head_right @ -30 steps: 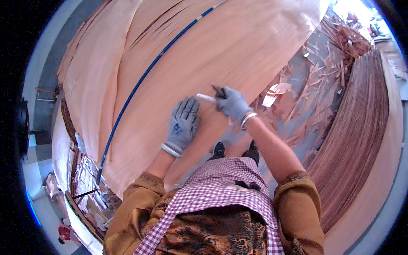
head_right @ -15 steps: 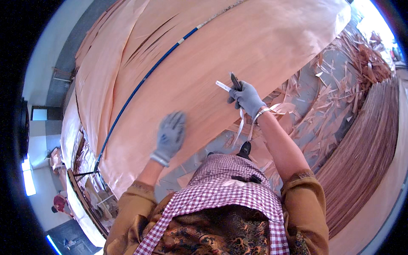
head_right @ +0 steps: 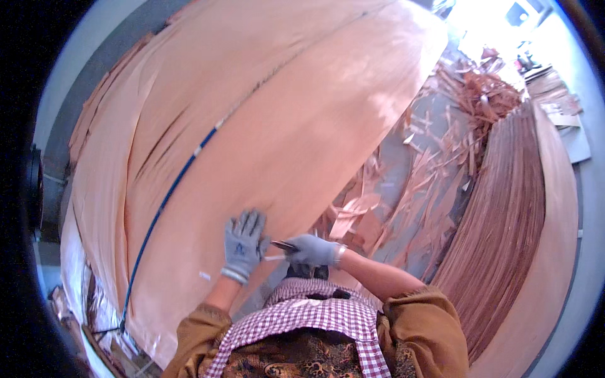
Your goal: The person uses a utility knife to cut thin sheets of wood veneer, measuring with a ruler and removing strips.
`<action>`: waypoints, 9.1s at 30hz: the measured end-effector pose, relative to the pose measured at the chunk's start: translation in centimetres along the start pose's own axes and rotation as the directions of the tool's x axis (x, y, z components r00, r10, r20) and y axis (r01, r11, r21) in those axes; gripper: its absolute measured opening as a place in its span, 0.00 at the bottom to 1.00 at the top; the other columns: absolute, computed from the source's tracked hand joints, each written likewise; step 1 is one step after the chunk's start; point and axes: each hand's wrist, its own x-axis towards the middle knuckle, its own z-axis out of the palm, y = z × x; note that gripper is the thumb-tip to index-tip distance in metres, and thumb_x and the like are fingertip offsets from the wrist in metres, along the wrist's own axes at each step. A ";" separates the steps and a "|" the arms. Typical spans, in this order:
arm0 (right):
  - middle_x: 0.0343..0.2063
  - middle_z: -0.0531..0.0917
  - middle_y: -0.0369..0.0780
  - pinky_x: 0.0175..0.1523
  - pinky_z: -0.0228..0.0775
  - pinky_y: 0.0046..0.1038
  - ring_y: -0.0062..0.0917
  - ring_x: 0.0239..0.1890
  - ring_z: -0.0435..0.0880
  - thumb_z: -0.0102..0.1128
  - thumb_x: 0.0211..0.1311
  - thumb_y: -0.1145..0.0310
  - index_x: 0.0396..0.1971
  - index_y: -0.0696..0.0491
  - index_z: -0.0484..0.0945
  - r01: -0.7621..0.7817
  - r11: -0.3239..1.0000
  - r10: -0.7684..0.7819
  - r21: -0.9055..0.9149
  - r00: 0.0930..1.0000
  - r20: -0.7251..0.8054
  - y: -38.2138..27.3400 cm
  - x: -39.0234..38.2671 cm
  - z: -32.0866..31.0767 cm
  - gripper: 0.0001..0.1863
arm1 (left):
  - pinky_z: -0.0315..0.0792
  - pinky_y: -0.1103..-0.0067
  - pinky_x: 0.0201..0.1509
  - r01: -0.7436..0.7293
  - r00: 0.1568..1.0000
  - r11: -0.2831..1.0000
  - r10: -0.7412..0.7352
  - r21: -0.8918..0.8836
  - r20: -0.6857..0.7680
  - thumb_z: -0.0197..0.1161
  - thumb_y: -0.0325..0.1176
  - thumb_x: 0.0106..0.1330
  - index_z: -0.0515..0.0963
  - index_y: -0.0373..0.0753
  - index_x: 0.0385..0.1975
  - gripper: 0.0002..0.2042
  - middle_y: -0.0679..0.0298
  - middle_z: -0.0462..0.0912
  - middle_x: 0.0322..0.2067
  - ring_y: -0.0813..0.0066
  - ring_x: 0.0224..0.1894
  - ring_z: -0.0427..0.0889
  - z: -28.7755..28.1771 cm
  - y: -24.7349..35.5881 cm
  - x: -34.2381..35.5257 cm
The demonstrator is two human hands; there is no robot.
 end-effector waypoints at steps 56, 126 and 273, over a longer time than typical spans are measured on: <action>0.31 0.83 0.34 0.22 0.57 0.12 0.08 0.20 0.71 0.59 0.57 0.70 0.43 0.54 0.76 0.133 0.821 0.255 0.555 0.784 -0.566 -0.7 1.4 -15.7 0.13 | 0.69 0.68 0.27 0.553 0.813 0.825 -0.565 -0.115 -0.143 0.56 0.27 0.57 0.69 0.38 0.34 0.07 0.56 0.75 0.32 0.57 0.25 0.77 -8.8 -18.5 -6.8; 0.42 0.78 0.37 0.20 0.59 0.18 0.17 0.23 0.71 0.46 0.66 0.50 0.49 0.51 0.71 0.398 0.406 -0.081 0.823 0.912 -0.402 -6.5 34.7 -10.0 0.22 | 0.62 0.61 0.56 0.601 0.799 0.735 -0.547 0.314 -0.249 0.55 0.26 0.51 0.74 0.39 0.44 0.17 0.61 0.76 0.45 0.60 0.48 0.72 -13.2 -18.4 -24.8; 0.30 0.82 0.50 0.41 0.70 0.43 0.44 0.36 0.81 0.40 0.64 0.61 0.35 0.57 0.70 0.322 0.361 0.055 -0.875 0.929 0.365 -14.8 34.0 17.8 0.14 | 0.32 0.56 0.69 0.913 0.349 0.317 -0.933 0.256 -0.089 0.38 0.50 0.68 0.55 0.40 0.65 0.29 0.60 0.54 0.66 0.64 0.69 0.50 -1.4 -19.7 -15.3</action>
